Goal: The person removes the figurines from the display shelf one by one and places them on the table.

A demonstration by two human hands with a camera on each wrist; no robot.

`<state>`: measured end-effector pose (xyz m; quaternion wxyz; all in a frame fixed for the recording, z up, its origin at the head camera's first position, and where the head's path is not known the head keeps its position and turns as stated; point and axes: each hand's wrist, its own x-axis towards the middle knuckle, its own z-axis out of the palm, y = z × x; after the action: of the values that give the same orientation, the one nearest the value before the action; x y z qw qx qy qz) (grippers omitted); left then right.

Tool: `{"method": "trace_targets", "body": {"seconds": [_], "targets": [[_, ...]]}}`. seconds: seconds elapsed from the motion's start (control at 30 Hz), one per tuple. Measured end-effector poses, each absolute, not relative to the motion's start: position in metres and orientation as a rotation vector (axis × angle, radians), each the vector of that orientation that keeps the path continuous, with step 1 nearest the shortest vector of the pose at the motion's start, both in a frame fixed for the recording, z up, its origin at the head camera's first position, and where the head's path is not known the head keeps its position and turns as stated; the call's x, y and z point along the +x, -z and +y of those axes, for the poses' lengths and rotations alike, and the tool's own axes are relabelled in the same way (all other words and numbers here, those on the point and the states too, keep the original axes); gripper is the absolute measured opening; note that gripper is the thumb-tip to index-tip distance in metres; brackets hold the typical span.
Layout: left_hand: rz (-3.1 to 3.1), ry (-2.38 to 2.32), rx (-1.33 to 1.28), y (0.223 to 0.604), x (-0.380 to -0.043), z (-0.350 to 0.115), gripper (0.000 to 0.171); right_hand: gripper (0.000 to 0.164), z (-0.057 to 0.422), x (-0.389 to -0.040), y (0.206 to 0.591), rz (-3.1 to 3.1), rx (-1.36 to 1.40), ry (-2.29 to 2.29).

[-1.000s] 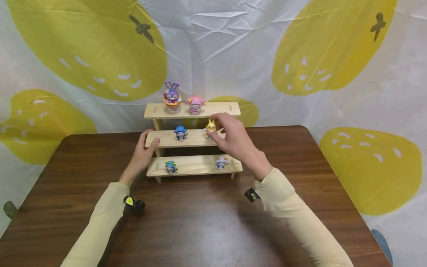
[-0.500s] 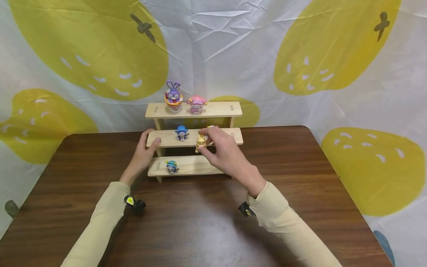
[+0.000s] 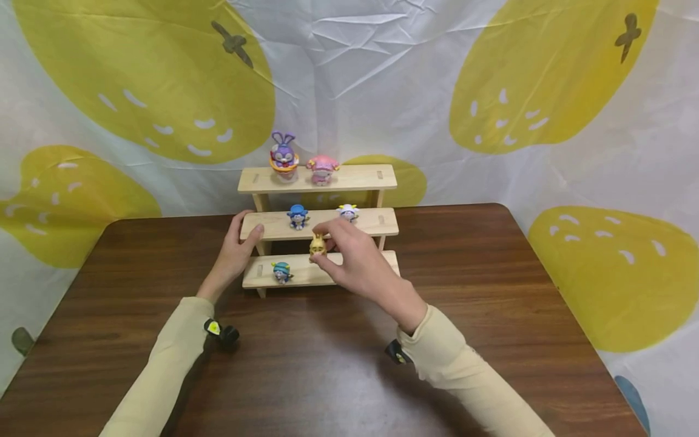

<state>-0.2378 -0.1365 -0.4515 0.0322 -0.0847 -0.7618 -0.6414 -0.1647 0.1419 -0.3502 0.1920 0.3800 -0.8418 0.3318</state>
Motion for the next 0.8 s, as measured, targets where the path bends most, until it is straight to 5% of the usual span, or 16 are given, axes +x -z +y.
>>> {"method": "trace_targets", "body": {"seconds": [0.8], "targets": [[-2.401, 1.945, -0.23, 0.418, -0.212, -0.129, 0.055, 0.038, 0.116, -0.141, 0.371, -2.411, 1.142, -1.027]]}}
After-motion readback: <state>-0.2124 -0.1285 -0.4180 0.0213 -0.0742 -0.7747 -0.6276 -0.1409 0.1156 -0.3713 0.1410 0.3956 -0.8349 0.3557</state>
